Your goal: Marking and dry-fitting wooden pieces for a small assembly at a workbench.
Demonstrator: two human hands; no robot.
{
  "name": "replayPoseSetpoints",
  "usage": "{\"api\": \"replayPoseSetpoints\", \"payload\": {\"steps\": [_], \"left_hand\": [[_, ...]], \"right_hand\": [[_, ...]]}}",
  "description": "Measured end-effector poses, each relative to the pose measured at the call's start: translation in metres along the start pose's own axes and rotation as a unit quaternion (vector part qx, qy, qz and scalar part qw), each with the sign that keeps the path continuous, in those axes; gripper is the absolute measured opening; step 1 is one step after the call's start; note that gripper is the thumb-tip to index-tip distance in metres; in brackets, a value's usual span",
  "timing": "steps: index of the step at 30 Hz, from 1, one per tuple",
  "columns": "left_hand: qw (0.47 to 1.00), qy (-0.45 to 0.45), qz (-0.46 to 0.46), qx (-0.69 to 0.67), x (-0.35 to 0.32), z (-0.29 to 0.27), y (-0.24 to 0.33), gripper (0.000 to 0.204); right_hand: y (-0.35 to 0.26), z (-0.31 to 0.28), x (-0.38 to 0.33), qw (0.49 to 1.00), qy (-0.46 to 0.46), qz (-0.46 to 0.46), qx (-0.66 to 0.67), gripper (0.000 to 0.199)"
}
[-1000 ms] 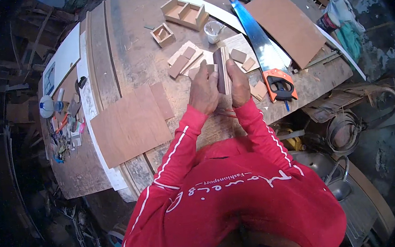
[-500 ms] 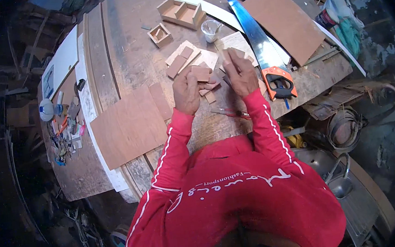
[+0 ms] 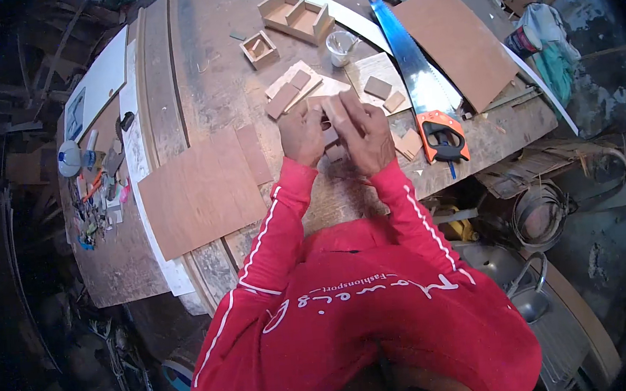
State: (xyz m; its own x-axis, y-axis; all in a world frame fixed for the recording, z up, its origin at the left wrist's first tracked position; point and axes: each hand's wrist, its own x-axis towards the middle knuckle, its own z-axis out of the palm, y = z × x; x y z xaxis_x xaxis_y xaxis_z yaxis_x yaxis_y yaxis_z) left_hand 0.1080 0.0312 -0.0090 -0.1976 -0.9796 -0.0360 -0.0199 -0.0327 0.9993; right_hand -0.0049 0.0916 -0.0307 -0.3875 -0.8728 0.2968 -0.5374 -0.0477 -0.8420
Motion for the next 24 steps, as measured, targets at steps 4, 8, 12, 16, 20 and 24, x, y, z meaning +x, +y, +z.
{"api": "replayPoseSetpoints", "payload": {"steps": [4,8,12,16,20,24], "left_hand": [[0.999,-0.005,-0.02,-0.036,-0.003,-0.001,-0.006,0.026],[0.996,0.059,0.052,0.035,-0.004,0.002,-0.012,0.023],[0.996,0.075,0.046,0.002,0.003,-0.003,-0.012,0.022],[0.999,0.024,0.032,0.001,-0.007,-0.009,-0.009,0.02],[0.989,0.063,0.012,-0.13,-0.006,-0.01,-0.007,0.015],[0.999,-0.006,0.006,-0.038,-0.005,-0.009,-0.007,0.014]], "right_hand": [[0.003,-0.001,0.008,0.986,0.062,-0.045,-0.15,0.047],[0.001,-0.006,0.022,0.984,0.082,-0.018,-0.158,0.041],[-0.015,-0.003,0.01,0.991,0.02,-0.063,-0.118,0.04],[-0.015,-0.01,0.028,0.982,0.013,0.062,-0.177,0.041],[-0.014,-0.015,0.017,0.999,-0.007,0.021,0.039,0.041],[-0.011,-0.009,0.014,0.996,-0.03,0.042,0.066,0.041]]}}
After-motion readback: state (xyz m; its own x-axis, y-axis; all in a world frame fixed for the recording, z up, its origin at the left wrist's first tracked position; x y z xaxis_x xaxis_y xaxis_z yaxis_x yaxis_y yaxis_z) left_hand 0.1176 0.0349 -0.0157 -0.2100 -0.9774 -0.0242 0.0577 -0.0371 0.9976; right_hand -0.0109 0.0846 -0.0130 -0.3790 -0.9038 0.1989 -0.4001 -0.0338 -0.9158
